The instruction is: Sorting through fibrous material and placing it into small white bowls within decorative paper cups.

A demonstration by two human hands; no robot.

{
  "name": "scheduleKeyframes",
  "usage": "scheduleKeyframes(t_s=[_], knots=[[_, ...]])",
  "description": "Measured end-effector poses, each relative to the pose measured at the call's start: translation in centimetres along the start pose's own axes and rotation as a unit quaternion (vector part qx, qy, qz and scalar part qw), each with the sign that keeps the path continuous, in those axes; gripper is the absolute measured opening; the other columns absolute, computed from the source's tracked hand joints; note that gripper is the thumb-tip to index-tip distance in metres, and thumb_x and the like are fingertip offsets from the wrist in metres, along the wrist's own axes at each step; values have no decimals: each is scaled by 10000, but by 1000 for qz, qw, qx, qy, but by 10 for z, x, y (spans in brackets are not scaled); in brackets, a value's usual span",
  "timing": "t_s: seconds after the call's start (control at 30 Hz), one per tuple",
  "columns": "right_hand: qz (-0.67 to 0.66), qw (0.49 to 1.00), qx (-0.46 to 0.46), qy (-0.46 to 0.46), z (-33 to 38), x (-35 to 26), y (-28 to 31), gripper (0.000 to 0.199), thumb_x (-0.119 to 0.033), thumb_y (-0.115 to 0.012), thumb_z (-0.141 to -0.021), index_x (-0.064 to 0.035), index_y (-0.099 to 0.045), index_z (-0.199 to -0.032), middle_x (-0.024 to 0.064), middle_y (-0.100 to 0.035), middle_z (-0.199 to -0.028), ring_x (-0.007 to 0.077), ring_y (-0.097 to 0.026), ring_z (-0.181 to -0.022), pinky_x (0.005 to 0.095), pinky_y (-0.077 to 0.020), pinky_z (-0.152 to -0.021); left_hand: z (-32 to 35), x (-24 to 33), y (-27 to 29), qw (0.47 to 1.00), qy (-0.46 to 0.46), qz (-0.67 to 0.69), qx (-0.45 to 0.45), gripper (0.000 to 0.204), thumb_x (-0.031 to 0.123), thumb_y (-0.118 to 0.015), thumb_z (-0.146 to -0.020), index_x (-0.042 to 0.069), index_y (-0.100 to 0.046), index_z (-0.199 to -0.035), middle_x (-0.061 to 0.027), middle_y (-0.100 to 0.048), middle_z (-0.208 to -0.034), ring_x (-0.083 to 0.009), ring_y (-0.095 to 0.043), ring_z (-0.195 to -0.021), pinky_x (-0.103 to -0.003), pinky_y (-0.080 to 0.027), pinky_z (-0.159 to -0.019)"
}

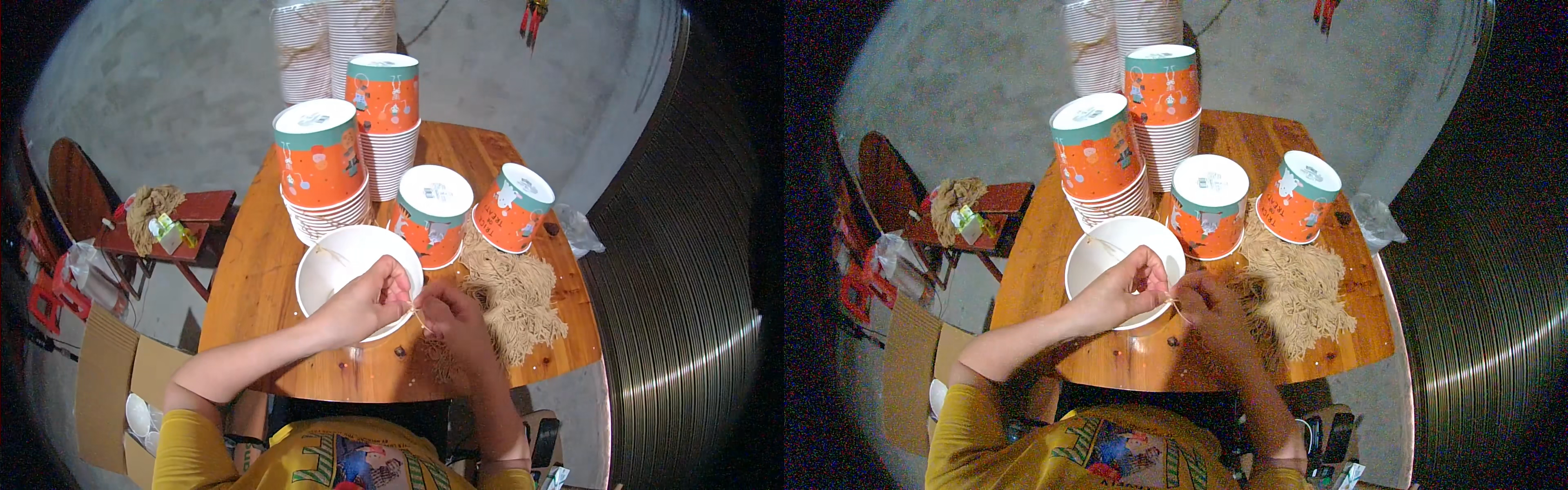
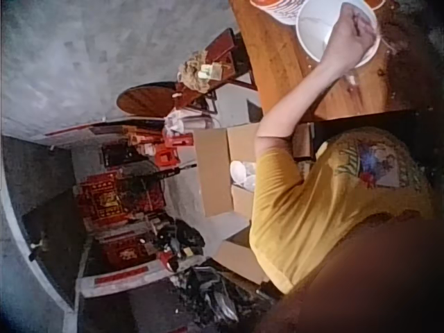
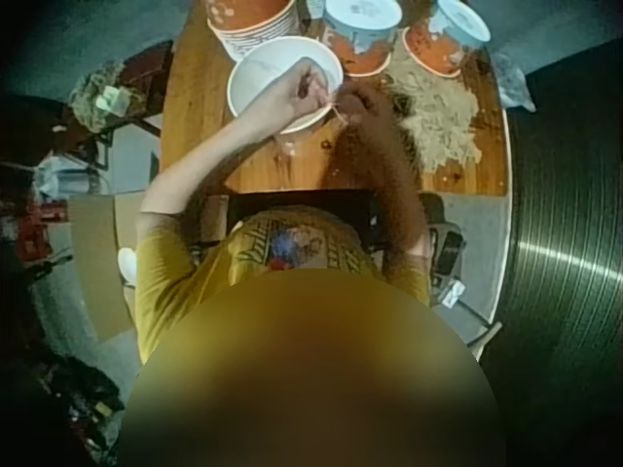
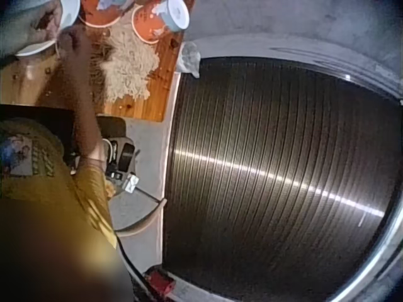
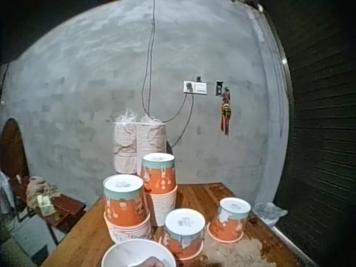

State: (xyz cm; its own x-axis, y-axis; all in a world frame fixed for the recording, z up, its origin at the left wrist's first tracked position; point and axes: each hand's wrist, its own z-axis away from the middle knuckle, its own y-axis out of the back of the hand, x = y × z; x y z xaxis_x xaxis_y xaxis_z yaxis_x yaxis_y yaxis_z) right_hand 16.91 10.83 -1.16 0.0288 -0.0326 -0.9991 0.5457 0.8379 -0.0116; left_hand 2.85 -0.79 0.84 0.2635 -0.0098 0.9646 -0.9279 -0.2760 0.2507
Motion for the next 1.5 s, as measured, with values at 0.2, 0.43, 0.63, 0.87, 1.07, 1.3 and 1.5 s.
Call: scheduleKeyframes(t_s=[0.2, 0.43, 0.63, 0.87, 1.07, 1.3, 1.5], knots=[[247, 958, 33, 140, 9, 0, -4, 149, -134, -584, -867, -37, -570, -978, 111, -602, -843, 216, -599, -758, 331, -477, -666, -1, 1, 1, 1000, 11, -1, -6, 174, 18, -570, -859, 37, -433, -964, 11, -446, -815, -79, -441, -759, -219, -415, -726], [280, 920, 90, 258, 3, 17, -6, 102, -78, -616, -831, -33, -569, -910, 50, -571, -736, 115, -547, -666, 269, -448, -599, -1, -6, -1, 998, -29, -37, -35, 180, 35, -551, -877, 40, -426, -1006, -6, -471, -813, -92, -476, -769, -243, -428, -723], [213, 949, 100, 209, 6, 19, -4, 92, -98, -595, -854, -25, -567, -904, 47, -578, -798, 116, -543, -701, 262, -447, -648, 3, 4, 2, 993, -14, -114, -6, 150, 57, -513, -904, 36, -418, -1018, -38, -491, -805, -125, -505, -760, -268, -441, -720], [189, 955, 81, 213, 10, 20, 3, 95, -98, -586, -858, -32, -565, -923, 21, -566, -838, 94, -525, -732, 244, -433, -674, 1, -2, 1, 993, -31, -116, -13, 150, 27, -513, -881, 31, -422, -1001, -42, -492, -800, -134, -508, -749, -276, -443, -710], [205, 958, 65, 190, 12, 14, -3, 148, -106, -629, -827, -42, -588, -954, 49, -589, -832, 144, -568, -728, 275, -458, -651, 1, -4, 2, 995, -26, -97, -15, 190, 8, -534, -872, 34, -426, -1025, -36, -508, -826, -120, -515, -784, -259, -438, -745], [294, 912, 114, 263, 8, 17, -8, 144, -105, -683, -795, -40, -586, -880, 54, -588, -768, 121, -545, -582, 284, -440, -517, 5, 5, -1, 992, -55, -109, 5, 179, 11, -525, -863, 27, -423, -1009, -65, -521, -818, -174, -548, -765, -302, -454, -712], [406, 848, 86, 330, 14, 9, -3, 135, -117, -662, -794, -33, -565, -839, 109, -567, -773, 273, -579, -630, 363, -473, -558, 9, 8, -3, 966, -131, -223, 27, 140, -4, -506, -849, 26, -422, -957, -146, -497, -828, -312, -532, -789, -385, -439, -697]])
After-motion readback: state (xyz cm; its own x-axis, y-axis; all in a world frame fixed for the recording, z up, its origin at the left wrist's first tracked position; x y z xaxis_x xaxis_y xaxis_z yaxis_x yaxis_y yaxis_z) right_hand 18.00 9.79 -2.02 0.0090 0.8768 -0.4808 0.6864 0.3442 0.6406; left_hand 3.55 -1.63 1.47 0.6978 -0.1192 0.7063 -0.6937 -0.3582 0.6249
